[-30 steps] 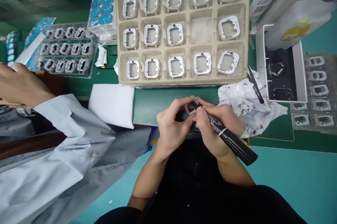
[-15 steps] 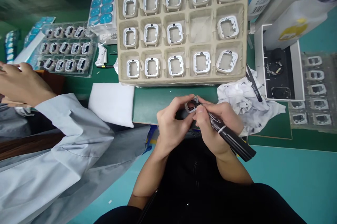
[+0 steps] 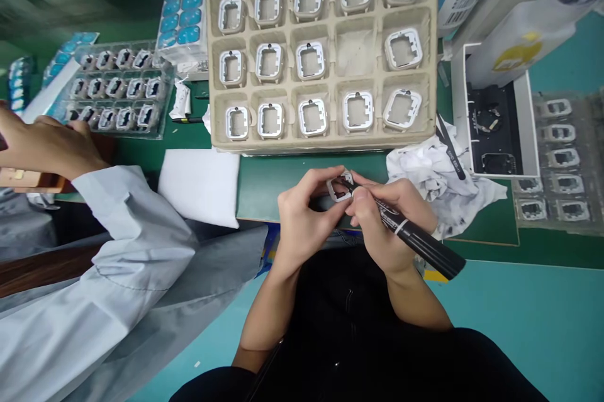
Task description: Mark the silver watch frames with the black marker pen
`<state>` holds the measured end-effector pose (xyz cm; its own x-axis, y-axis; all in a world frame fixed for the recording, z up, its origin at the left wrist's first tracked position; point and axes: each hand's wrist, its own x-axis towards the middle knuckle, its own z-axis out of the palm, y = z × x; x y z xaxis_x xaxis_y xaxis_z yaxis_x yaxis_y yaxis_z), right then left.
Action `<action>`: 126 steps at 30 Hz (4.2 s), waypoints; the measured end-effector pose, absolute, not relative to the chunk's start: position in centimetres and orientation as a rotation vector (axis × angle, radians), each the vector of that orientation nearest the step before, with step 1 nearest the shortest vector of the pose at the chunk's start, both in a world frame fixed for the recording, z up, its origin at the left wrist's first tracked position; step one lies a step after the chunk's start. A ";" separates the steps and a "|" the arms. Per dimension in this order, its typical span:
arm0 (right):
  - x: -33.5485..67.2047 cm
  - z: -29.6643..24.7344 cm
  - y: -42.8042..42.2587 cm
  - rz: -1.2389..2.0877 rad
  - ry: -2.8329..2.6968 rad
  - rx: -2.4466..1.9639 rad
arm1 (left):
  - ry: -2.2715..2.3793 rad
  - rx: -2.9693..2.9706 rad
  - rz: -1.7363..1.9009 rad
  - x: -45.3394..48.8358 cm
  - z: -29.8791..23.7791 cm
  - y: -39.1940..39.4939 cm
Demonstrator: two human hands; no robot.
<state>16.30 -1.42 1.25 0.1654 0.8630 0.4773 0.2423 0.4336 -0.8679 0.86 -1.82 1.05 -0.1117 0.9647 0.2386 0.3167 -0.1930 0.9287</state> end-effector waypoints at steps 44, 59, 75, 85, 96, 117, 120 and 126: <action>16.3 1.9 -0.8 0.718 -1.382 -0.987 | 1.401 1.403 1.301 0.7 1.0 -1.4; 16.3 0.3 -2.0 0.754 -1.053 -1.014 | 1.357 1.367 1.281 0.3 1.3 -1.5; 16.1 -0.1 -1.8 0.674 -0.935 -0.974 | 1.493 2.485 0.934 -2.6 10.2 15.0; 16.4 -0.6 -1.8 0.709 -0.944 -0.989 | 1.444 2.712 0.397 3.0 14.1 18.8; 16.8 -1.0 -1.1 0.729 -0.861 -1.016 | 1.328 2.889 -0.088 8.8 17.8 19.2; 17.1 -0.4 -2.0 0.696 -0.865 -0.977 | 1.087 1.347 1.455 -2.9 4.8 0.7; 17.2 -0.8 -2.2 0.715 -0.884 -0.984 | 1.160 1.140 1.374 -1.8 1.6 -0.9; 17.2 -0.2 -2.3 0.733 -0.933 -1.003 | 1.274 1.205 1.300 -0.3 0.8 -0.8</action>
<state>17.22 -2.33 -0.19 0.4270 0.8526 0.3012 -0.0904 0.3717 -0.9239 -0.29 -0.78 0.79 -0.0951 0.9947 0.0399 0.0196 -0.0382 0.9991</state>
